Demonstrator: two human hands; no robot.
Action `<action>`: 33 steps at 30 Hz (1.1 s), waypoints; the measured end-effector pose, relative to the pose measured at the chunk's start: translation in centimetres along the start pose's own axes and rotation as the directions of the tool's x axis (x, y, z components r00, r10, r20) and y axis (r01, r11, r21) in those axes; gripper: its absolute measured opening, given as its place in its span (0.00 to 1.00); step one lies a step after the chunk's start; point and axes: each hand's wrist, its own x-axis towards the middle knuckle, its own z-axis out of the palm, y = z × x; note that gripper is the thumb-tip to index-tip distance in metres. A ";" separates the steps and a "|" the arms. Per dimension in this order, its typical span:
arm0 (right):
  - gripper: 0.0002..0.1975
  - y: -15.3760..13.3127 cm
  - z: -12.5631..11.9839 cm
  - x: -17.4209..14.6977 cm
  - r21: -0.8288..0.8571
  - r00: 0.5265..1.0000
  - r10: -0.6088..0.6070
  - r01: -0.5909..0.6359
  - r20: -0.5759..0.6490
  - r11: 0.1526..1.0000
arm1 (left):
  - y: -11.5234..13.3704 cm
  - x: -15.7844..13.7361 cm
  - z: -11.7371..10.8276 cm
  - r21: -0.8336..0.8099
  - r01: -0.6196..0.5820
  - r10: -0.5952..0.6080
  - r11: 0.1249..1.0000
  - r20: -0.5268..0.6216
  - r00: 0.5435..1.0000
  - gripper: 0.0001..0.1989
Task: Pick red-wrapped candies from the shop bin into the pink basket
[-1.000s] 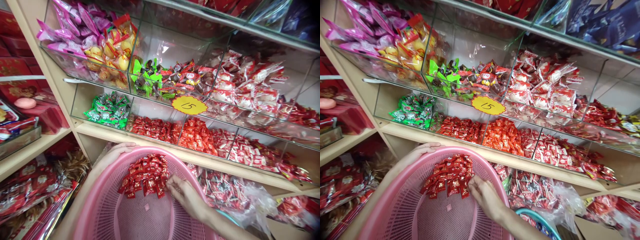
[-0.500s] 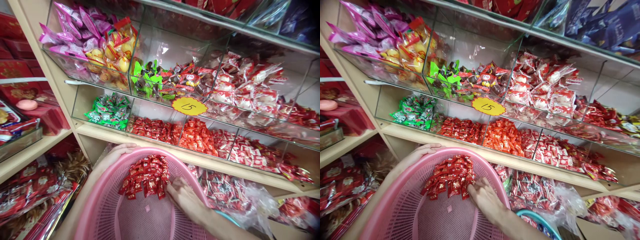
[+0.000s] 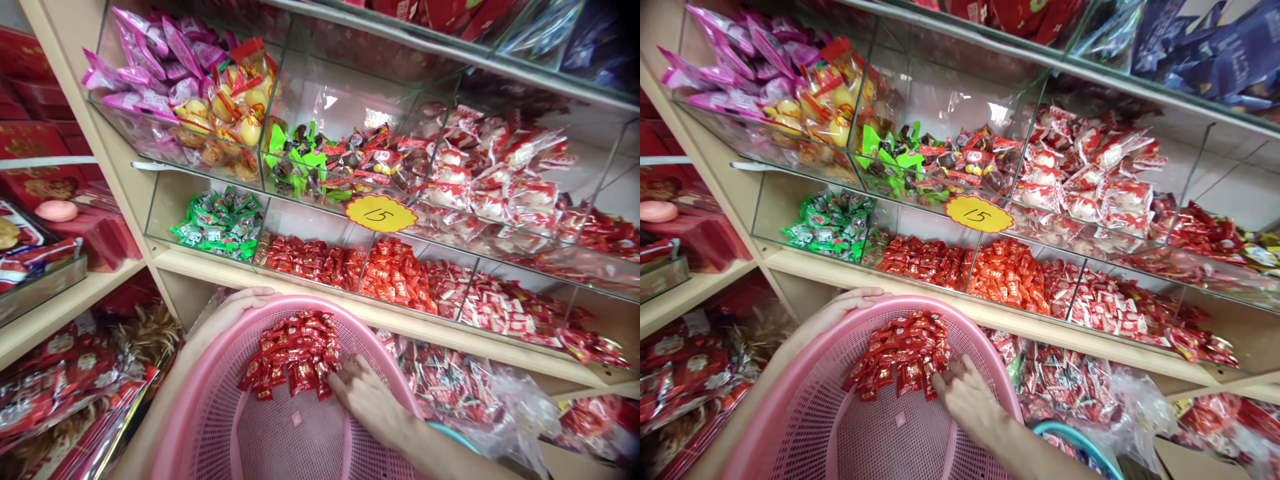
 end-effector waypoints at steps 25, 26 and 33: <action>0.16 12.7 -7.5 17.9 -0.220 0.933 0.303 -0.260 0.194 0.940 | -1.4 1.1 -0.7 -0.064 0.061 -0.055 0.996 0.098 0.994 0.19; 0.16 12.7 -7.4 17.9 -0.224 0.935 0.298 -0.254 0.194 0.941 | -1.6 1.1 -0.8 -0.055 0.053 -0.047 0.997 0.104 0.993 0.19; 0.15 12.5 -8.8 17.2 -0.243 0.950 0.278 -0.239 0.143 0.940 | -1.1 0.7 -0.8 0.060 -0.024 0.021 0.998 0.051 0.999 0.18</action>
